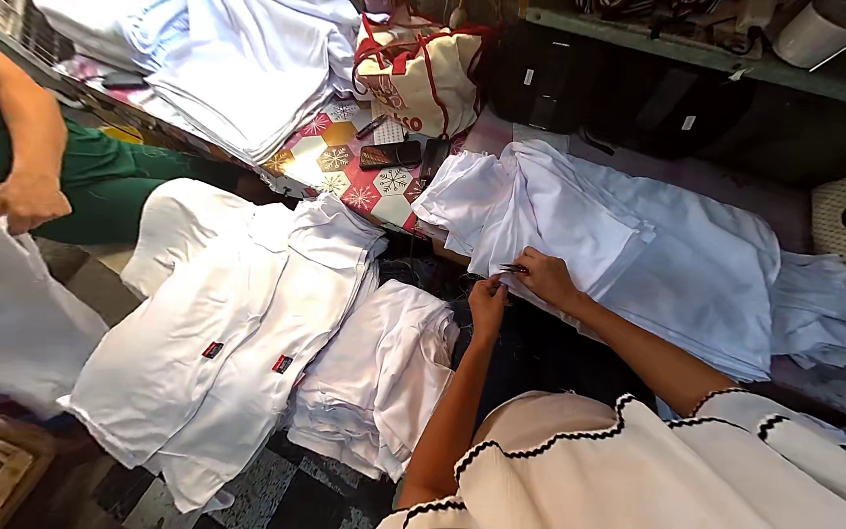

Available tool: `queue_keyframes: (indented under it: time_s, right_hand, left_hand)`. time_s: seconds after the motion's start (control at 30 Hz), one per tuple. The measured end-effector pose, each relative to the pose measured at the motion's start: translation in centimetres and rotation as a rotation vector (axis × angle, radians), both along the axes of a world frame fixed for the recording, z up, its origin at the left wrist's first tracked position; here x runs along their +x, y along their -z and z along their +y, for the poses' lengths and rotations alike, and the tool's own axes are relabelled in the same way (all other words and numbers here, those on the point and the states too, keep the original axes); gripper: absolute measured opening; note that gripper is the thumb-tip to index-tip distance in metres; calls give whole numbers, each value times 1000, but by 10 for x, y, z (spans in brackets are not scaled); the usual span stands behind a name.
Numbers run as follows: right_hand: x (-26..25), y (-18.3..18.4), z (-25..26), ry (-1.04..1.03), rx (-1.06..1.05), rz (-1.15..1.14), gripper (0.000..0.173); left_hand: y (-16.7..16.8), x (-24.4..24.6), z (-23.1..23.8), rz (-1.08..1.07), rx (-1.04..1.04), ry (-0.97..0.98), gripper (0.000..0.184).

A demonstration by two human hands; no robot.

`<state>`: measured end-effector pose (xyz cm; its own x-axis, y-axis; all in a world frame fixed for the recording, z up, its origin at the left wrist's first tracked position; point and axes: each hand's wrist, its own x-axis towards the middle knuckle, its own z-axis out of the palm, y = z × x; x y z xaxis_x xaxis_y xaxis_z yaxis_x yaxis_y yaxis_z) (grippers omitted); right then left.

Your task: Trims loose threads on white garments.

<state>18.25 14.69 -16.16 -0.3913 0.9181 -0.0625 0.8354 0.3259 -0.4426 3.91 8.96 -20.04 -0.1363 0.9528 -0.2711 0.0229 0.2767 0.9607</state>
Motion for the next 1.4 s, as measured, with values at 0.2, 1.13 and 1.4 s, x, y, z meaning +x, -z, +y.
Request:
queue_keyframes:
  time_s: [0.2, 1.13, 1.4]
  right_hand:
    - [-2, -24, 16, 99, -365, 239, 22]
    - [-10, -54, -5, 104, -501, -221, 44]
    - [0, -54, -2, 78, -497, -229, 47]
  left_hand:
    - [-11, 10, 12, -364, 86, -136, 19]
    - [-1, 3, -12, -325, 17, -41, 13]
    - [7, 16, 8, -343, 22, -51, 14]
